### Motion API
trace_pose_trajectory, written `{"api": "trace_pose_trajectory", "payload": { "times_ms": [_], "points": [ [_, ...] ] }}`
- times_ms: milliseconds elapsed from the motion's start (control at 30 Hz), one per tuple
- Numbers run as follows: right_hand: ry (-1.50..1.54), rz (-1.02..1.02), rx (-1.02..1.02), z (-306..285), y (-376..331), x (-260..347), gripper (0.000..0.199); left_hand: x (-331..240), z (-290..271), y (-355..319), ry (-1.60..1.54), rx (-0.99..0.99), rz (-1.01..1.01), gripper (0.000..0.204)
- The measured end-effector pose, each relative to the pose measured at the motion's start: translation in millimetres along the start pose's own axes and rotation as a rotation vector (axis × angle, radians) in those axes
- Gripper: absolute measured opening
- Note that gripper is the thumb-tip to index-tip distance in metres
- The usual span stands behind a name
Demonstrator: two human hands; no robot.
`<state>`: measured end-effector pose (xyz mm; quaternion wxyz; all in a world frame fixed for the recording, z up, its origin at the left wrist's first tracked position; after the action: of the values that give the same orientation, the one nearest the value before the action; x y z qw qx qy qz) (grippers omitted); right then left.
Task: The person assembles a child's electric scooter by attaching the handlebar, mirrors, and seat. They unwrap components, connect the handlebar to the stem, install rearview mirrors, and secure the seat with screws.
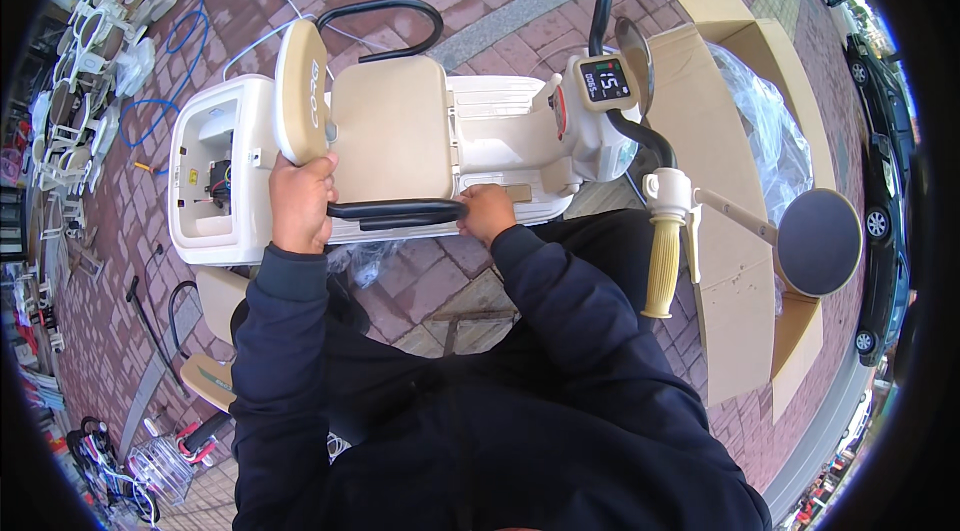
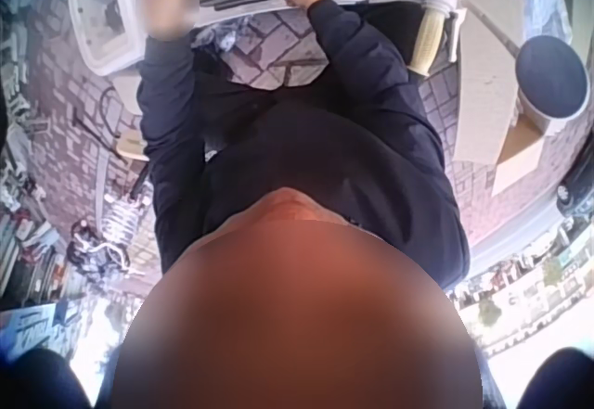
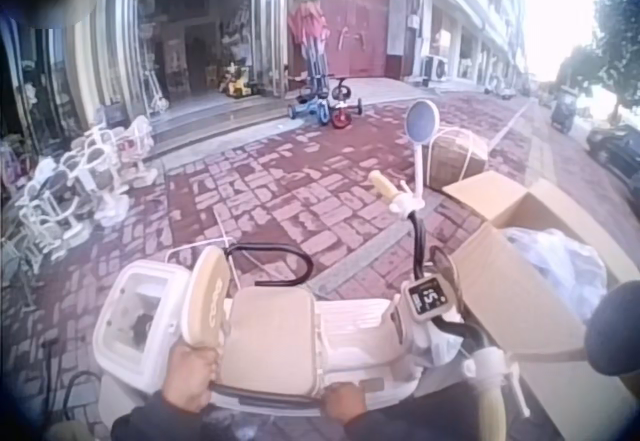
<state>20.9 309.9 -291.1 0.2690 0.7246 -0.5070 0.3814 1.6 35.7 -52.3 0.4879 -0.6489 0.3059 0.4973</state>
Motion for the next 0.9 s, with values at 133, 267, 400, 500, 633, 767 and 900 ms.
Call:
{"api": "trace_pose_trajectory", "payload": {
  "times_ms": [133, 267, 400, 500, 633, 767, 900],
  "points": [
    [0.071, 0.05, -0.036, 8, -2, -14, 0.023, -2, 2, -1, -0.025, -0.001, 0.002, 0.031],
    [-0.011, 0.012, -0.1, -3, -1, 10, 0.025, -3, 2, -1, -0.013, 0.004, 0.003, 0.031],
    [-0.222, 0.167, -0.072, -22, 1, 44, 0.018, -4, 2, -1, -0.002, 0.003, 0.008, 0.031],
    [0.23, 0.532, -0.122, -32, 7, 59, 0.019, -4, 2, -2, -0.006, 0.012, 0.008, 0.031],
    [0.58, 0.675, -0.243, -34, 8, 77, 0.025, -3, 1, -2, -0.013, 0.016, 0.005, 0.031],
    [0.688, 0.671, -0.306, -38, 16, 77, 0.02, -2, 0, -1, -0.008, 0.022, 0.0, 0.031],
    [0.813, 0.629, -0.359, -35, 28, 63, 0.018, -1, -1, -1, -0.011, 0.021, 0.013, 0.03]
  ]
}}
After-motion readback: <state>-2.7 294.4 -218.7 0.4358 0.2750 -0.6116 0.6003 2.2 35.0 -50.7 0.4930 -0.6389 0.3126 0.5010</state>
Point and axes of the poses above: each hand's wrist, its own y-axis towards the middle knuckle, its own z-axis out of the palm, x = y × z, the point moved 1 cm from there along y, towards the middle knuckle, and after that the axes turned 7 degrees about y, right-handed, at the moved point
